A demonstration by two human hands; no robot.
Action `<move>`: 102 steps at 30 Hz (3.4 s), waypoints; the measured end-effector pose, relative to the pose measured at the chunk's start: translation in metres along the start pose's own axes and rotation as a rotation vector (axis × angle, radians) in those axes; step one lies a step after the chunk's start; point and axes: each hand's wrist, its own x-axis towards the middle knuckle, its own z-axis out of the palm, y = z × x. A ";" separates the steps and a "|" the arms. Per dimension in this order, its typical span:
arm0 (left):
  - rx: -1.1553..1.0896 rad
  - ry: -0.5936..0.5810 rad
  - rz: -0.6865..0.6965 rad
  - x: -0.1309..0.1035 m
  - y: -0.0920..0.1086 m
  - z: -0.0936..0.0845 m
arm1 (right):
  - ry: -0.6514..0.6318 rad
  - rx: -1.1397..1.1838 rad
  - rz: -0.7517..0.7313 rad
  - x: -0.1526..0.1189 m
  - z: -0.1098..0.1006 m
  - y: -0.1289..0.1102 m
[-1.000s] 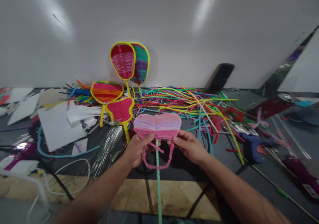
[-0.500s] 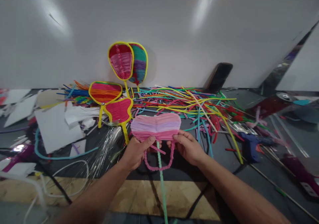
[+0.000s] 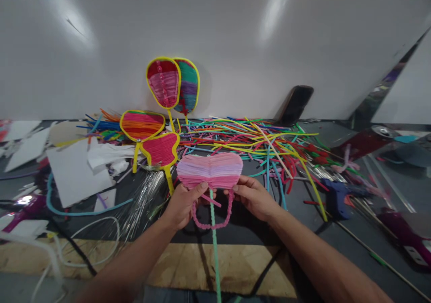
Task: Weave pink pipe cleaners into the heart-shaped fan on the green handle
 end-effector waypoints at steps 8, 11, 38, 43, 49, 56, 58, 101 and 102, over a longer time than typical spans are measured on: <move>0.025 -0.029 0.011 -0.001 0.001 0.002 | 0.007 0.038 0.017 -0.001 0.002 0.002; -0.012 -0.037 0.025 0.000 0.001 0.002 | -0.023 0.088 0.042 -0.001 0.002 -0.001; -0.102 -0.051 0.001 -0.002 0.001 0.003 | -0.075 0.216 0.054 -0.006 0.007 -0.001; -0.100 -0.064 0.022 -0.002 0.001 0.004 | -0.078 0.217 0.042 -0.005 0.006 0.000; -0.050 -0.064 0.029 -0.002 -0.002 0.002 | -0.041 0.224 0.022 -0.004 0.008 0.003; -0.027 -0.039 0.031 -0.002 -0.002 0.001 | -0.004 0.175 -0.034 -0.004 0.012 0.004; -0.035 -0.031 0.032 -0.002 -0.002 0.001 | -0.004 0.171 -0.029 -0.004 0.012 0.004; -0.328 -0.232 -0.319 0.004 0.006 -0.009 | 0.134 -1.296 -0.892 -0.006 -0.006 -0.002; -0.332 -0.247 -0.322 0.004 0.005 -0.009 | 0.134 -1.325 -0.914 -0.006 -0.007 -0.003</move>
